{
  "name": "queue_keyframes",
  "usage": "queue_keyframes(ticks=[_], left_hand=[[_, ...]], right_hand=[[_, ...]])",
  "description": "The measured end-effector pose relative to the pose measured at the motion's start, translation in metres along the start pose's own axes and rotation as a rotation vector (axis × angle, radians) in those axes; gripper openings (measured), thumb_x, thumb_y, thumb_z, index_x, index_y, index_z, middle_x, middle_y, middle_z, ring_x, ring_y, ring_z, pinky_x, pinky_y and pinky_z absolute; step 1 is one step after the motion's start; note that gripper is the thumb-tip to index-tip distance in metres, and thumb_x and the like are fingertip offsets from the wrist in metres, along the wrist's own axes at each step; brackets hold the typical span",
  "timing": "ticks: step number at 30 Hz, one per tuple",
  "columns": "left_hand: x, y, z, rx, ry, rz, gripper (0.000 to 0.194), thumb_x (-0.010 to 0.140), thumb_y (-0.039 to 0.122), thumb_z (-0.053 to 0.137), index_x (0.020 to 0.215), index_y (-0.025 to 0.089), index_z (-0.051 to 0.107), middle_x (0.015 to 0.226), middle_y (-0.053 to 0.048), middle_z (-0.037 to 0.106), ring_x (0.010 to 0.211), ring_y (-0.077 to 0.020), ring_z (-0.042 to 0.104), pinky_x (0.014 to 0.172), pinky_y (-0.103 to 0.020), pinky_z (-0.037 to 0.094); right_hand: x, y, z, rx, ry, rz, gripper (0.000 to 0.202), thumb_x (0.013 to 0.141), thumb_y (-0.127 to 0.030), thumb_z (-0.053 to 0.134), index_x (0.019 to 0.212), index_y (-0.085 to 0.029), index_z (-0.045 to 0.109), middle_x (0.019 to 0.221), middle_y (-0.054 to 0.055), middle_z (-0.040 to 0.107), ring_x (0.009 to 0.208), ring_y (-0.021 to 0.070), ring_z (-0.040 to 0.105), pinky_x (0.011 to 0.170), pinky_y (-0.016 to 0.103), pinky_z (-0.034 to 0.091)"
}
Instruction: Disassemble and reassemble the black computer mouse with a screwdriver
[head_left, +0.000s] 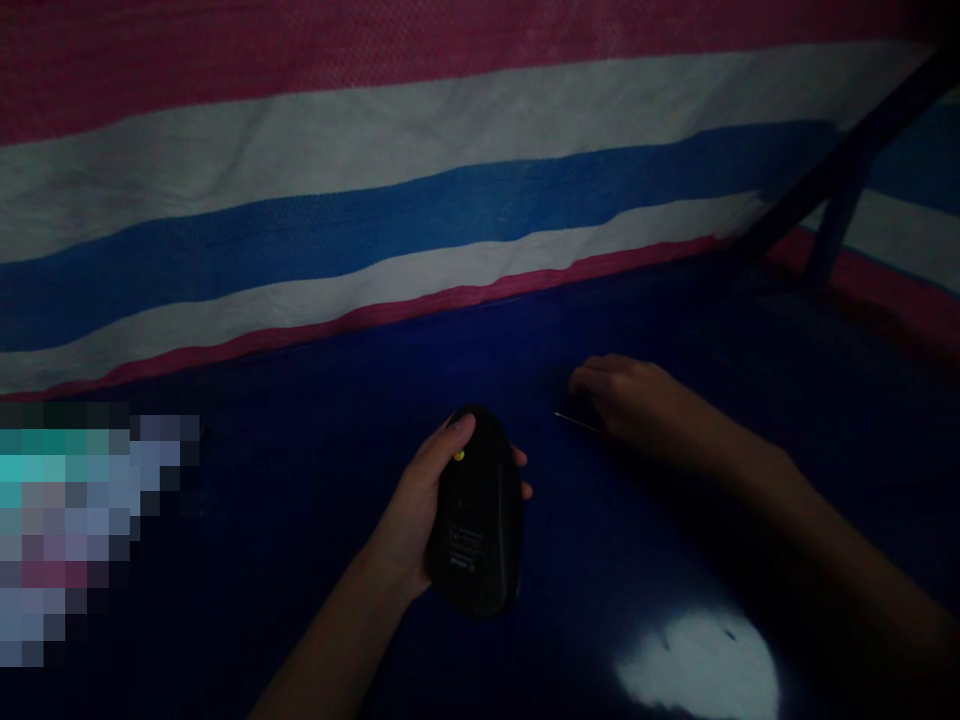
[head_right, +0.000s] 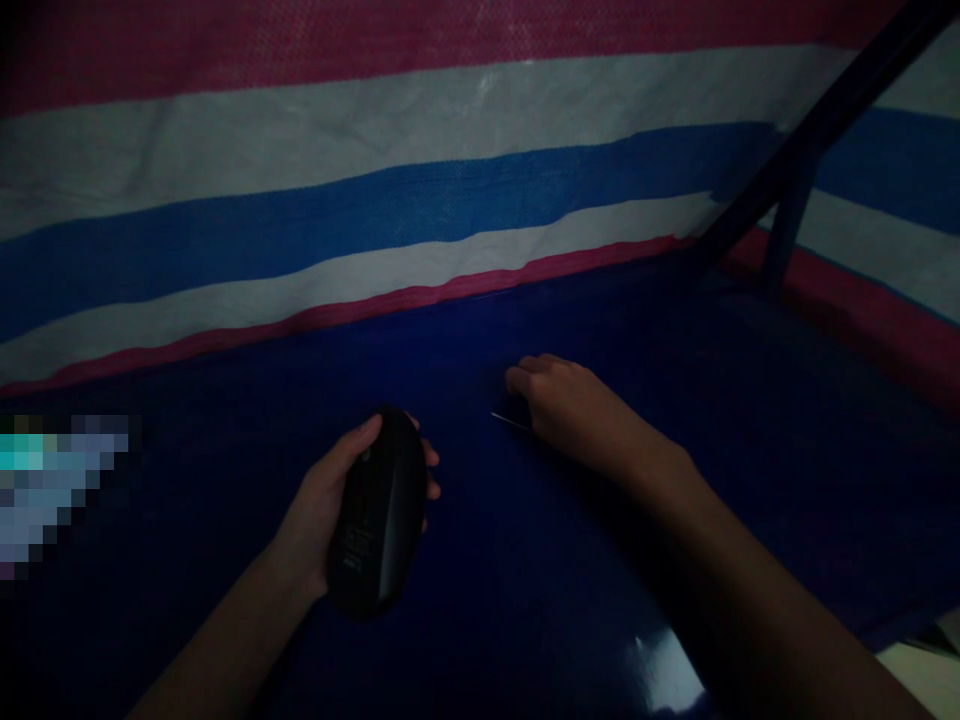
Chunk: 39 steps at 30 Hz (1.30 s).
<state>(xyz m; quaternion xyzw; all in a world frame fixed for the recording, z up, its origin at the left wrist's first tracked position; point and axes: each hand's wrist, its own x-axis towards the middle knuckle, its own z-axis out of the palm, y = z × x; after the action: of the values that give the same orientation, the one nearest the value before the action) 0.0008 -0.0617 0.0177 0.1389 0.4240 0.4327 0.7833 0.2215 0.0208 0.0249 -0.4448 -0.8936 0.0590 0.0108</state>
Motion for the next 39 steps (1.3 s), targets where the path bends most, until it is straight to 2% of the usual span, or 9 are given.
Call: queue_keyframes(ticks=[4,7,9,12,14,17,21,34,39], left_hand=[[-0.001,-0.001,0.0,0.05,-0.023,0.018,0.03,0.079,0.043,0.062,0.094,0.018,0.055,0.076,-0.004,0.07,0.06,-0.0185,0.068,0.049,-0.026,0.052],[0.0,-0.003,0.0,0.158,-0.096,0.039,0.025,0.081,0.04,0.059,0.095,0.019,0.055,0.08,-0.005,0.069,0.058,-0.0191,0.068,0.049,-0.026,0.05],[0.001,-0.004,0.0,0.231,-0.137,0.033,0.024,0.08,0.036,0.058,0.098,0.02,0.057,0.084,-0.005,0.07,0.058,-0.0199,0.068,0.051,-0.027,0.05],[0.003,-0.006,-0.001,0.277,-0.154,0.01,0.026,0.079,0.034,0.056,0.102,0.021,0.058,0.085,-0.005,0.069,0.063,-0.0212,0.069,0.054,-0.028,0.049],[0.004,-0.007,-0.002,0.279,-0.146,0.049,0.023,0.079,0.031,0.055,0.098,0.02,0.06,0.082,-0.003,0.067,0.067,-0.0187,0.067,0.058,-0.026,0.048],[0.004,-0.006,-0.001,0.33,-0.12,0.148,0.014,0.077,0.023,0.057,0.087,0.018,0.065,0.078,-0.001,0.063,0.07,-0.0125,0.06,0.065,-0.022,0.044],[0.002,-0.005,0.003,0.315,-0.087,0.172,0.014,0.077,0.02,0.056,0.086,0.018,0.067,0.073,0.0,0.06,0.068,-0.0121,0.054,0.066,-0.022,0.041],[0.005,-0.008,0.0,0.27,-0.12,0.167,0.014,0.079,0.023,0.054,0.086,0.017,0.064,0.079,-0.001,0.061,0.072,-0.0138,0.054,0.07,-0.026,0.04],[0.006,-0.009,-0.002,0.309,-0.133,0.169,0.014,0.08,0.024,0.054,0.087,0.018,0.064,0.076,0.0,0.058,0.07,-0.0127,0.052,0.071,-0.025,0.039]], right_hand=[[-0.001,-0.001,-0.003,0.1,0.088,-0.021,0.023,0.084,-0.003,0.042,0.091,-0.016,0.06,0.089,0.007,0.062,0.076,0.0166,0.058,0.07,0.029,0.045],[-0.004,-0.011,-0.012,0.361,0.204,-0.047,0.015,0.09,-0.011,0.044,0.093,-0.018,0.057,0.091,0.005,0.062,0.08,0.0154,0.059,0.074,0.028,0.047],[-0.007,-0.025,-0.018,0.602,0.224,-0.06,0.008,0.089,-0.015,0.051,0.092,-0.02,0.057,0.091,0.003,0.062,0.079,0.0137,0.06,0.072,0.026,0.047],[-0.013,-0.049,-0.021,0.953,0.159,-0.101,0.004,0.091,-0.019,0.052,0.088,-0.019,0.056,0.086,0.001,0.062,0.077,0.0117,0.059,0.069,0.023,0.048],[-0.015,-0.062,-0.018,1.055,0.089,-0.157,0.004,0.091,-0.018,0.053,0.088,-0.019,0.056,0.086,0.001,0.061,0.077,0.011,0.059,0.067,0.022,0.048],[-0.015,-0.072,-0.011,0.939,0.117,-0.235,0.011,0.091,-0.01,0.05,0.09,-0.018,0.057,0.088,0.0,0.059,0.078,0.0083,0.057,0.069,0.021,0.045],[-0.014,-0.073,-0.006,0.809,0.171,-0.258,0.017,0.091,-0.005,0.046,0.096,-0.018,0.058,0.093,0.001,0.061,0.086,0.0087,0.058,0.077,0.022,0.045],[-0.014,-0.072,0.0,1.014,0.197,-0.158,0.015,0.085,-0.004,0.053,0.089,-0.017,0.061,0.085,-0.002,0.06,0.069,0.0061,0.052,0.06,0.02,0.041],[-0.013,-0.072,-0.002,1.039,0.148,-0.102,0.011,0.085,-0.008,0.055,0.085,-0.018,0.062,0.077,-0.003,0.059,0.063,0.0065,0.049,0.056,0.02,0.039]])
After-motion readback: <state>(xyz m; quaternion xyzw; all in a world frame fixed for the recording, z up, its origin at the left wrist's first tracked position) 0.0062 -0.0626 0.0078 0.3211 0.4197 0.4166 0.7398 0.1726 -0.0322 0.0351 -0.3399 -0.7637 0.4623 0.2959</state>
